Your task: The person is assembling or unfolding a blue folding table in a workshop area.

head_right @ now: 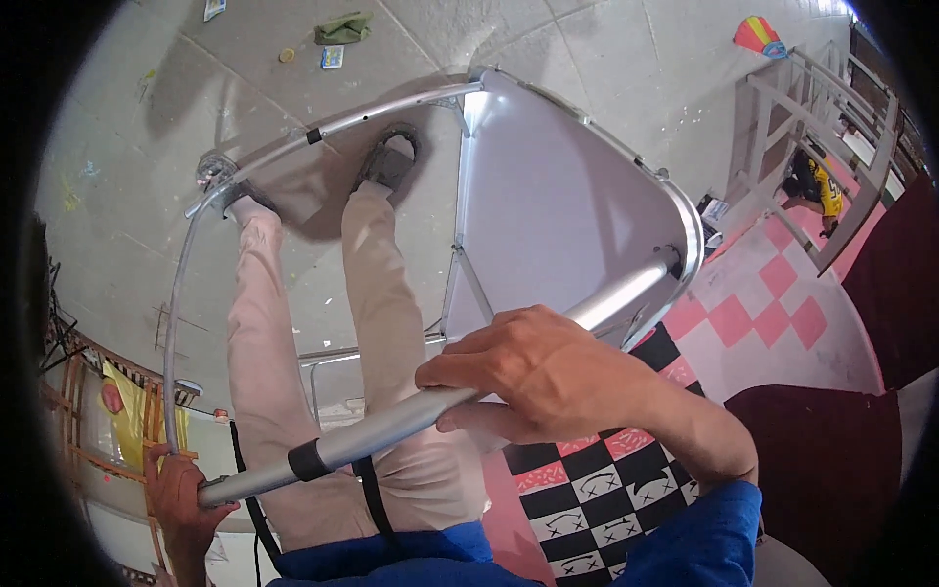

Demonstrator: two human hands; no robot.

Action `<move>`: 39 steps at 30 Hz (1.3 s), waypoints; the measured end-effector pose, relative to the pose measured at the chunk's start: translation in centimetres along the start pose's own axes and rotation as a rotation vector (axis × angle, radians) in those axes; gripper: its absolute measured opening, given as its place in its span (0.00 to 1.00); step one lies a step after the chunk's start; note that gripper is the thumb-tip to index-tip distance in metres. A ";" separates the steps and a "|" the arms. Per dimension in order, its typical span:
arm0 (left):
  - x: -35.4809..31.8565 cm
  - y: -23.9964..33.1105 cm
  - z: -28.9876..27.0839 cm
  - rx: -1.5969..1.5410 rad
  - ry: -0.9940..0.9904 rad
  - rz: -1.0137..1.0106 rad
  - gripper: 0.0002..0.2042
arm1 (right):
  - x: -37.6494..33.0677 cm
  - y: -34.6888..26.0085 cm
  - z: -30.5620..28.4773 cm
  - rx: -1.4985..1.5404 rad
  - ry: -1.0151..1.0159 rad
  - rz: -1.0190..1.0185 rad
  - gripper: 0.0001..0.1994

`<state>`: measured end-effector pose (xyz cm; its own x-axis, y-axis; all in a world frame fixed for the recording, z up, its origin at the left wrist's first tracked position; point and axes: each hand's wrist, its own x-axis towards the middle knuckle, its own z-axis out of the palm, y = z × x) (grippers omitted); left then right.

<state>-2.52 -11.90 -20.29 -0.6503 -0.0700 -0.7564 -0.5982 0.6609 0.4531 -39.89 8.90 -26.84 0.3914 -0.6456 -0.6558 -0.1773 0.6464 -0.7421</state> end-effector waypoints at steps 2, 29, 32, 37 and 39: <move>0.2 -0.1 -0.1 0.026 0.010 0.003 0.29 | 0.1 -0.1 0.1 0.034 -0.039 0.013 0.17; 1.9 0.7 -1.0 0.038 0.060 0.095 0.25 | 2.1 -2.4 1.6 0.121 0.036 0.033 0.23; 1.9 0.9 -0.9 0.034 0.056 0.108 0.25 | 2.5 -2.9 2.2 0.079 0.047 -0.009 0.21; 1.8 0.5 -1.7 0.046 0.034 0.130 0.24 | 3.6 -4.3 3.0 0.031 0.060 -0.070 0.17; 1.7 0.5 -1.8 0.078 0.071 0.146 0.24 | 3.8 -4.7 3.5 0.032 0.094 -0.059 0.16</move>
<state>-4.72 -13.03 -20.54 -0.7610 -0.0199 -0.6484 -0.4584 0.7237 0.5158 -34.40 4.78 -25.38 0.3133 -0.7175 -0.6222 -0.1265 0.6178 -0.7761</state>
